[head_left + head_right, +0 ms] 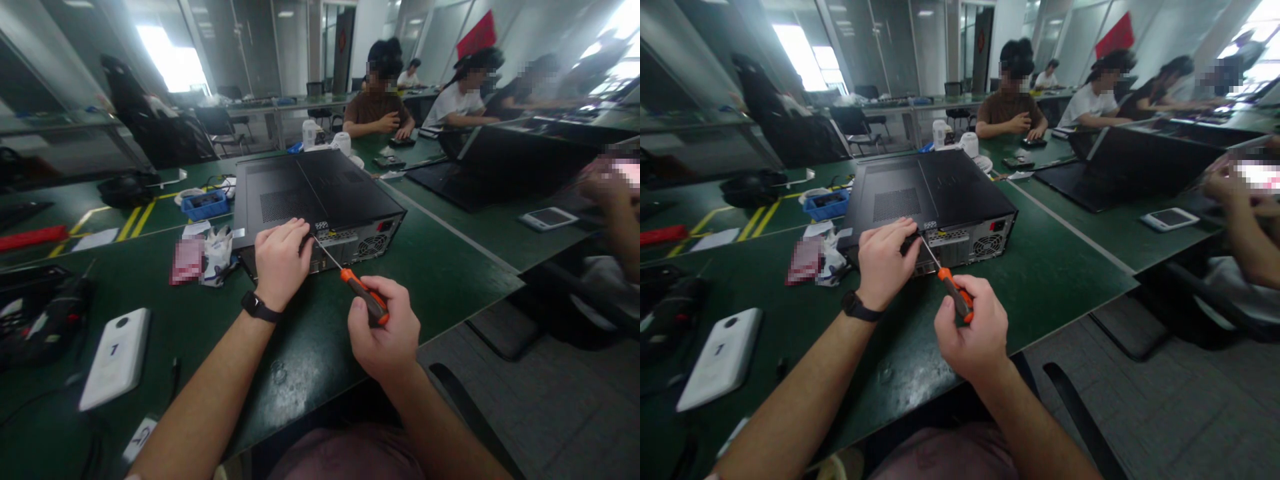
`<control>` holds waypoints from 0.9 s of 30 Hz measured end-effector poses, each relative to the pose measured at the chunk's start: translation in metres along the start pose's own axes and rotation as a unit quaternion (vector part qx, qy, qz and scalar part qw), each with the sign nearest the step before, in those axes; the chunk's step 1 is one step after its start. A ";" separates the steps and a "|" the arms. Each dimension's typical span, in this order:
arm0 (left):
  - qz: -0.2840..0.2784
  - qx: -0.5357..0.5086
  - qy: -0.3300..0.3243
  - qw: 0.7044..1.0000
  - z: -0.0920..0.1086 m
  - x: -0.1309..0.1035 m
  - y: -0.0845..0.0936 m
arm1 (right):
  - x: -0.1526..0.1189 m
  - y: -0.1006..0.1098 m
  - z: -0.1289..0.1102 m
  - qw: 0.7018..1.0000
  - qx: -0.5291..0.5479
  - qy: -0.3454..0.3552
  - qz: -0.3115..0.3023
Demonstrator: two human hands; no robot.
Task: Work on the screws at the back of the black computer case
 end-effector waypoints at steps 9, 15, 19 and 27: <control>0.000 -0.006 0.001 1.000 0.000 0.000 0.000 | -0.001 0.000 0.005 1.000 -0.002 -0.024 -0.001; 0.010 -0.002 -0.005 1.000 0.001 0.000 0.002 | 0.002 0.000 0.001 1.000 -0.004 0.003 -0.005; 0.003 -0.001 -0.002 1.000 0.000 0.000 0.002 | 0.002 0.001 0.002 1.000 -0.007 -0.007 0.009; 0.021 -0.009 -0.012 1.000 -0.001 -0.001 0.000 | 0.004 0.003 0.005 1.000 0.004 -0.031 -0.005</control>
Point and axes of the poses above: each hand's wrist, its own x-axis towards the middle knuckle, its own y-axis out of the back of the hand, z = x × y, the point moved 4 cm from there along x, towards the middle knuckle, and after that the axes turned 15 degrees about x, right-handed, at the moved point
